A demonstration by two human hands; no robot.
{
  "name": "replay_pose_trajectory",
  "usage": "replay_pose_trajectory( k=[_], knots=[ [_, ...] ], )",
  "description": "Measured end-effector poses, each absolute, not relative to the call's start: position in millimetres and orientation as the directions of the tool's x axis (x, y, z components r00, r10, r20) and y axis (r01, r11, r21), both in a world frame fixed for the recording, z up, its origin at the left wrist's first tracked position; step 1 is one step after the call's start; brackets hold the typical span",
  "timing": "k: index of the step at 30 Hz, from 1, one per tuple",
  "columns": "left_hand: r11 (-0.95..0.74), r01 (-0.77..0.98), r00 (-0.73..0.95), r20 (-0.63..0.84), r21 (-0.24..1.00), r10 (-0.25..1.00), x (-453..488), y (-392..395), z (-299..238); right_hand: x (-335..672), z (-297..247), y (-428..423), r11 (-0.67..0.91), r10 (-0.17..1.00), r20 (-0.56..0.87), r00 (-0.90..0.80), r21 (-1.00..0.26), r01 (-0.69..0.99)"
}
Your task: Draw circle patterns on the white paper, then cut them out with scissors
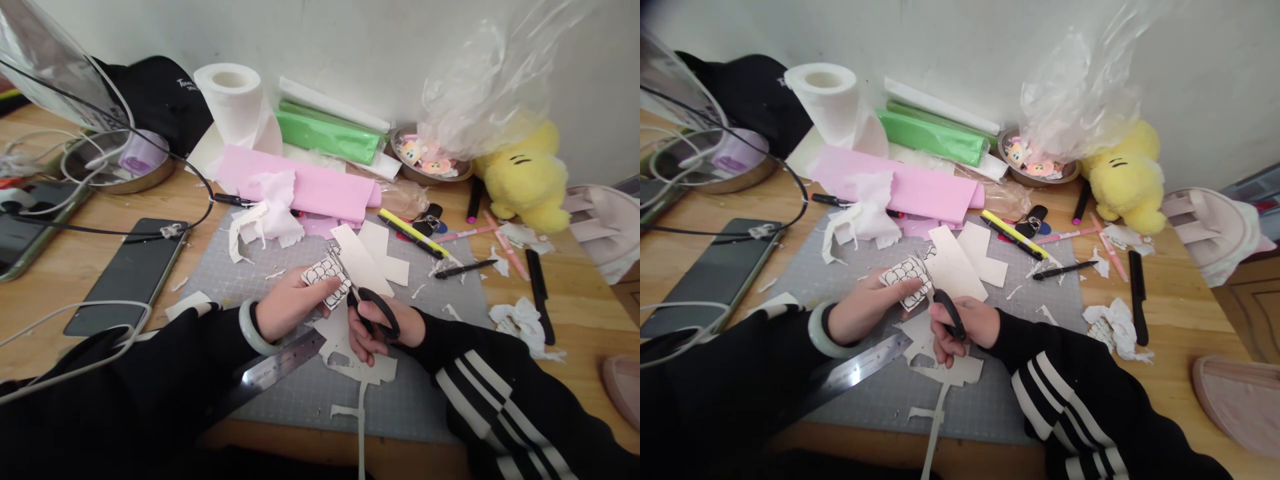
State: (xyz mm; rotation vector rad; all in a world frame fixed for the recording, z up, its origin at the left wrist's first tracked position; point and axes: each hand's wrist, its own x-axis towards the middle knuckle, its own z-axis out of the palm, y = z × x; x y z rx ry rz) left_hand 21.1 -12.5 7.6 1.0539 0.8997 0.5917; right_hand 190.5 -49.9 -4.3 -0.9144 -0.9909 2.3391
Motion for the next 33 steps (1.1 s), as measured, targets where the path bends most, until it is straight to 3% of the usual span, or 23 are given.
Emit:
replay_pose_trajectory(
  k=[33],
  knots=[
    [0.402, 0.027, 0.464, -0.367, 0.915, 0.806, 23.2, -11.3, 8.5, 190.2, -6.3, -49.9, -0.666, 0.599, -0.377, -0.706, -0.725, -0.177]
  ],
)
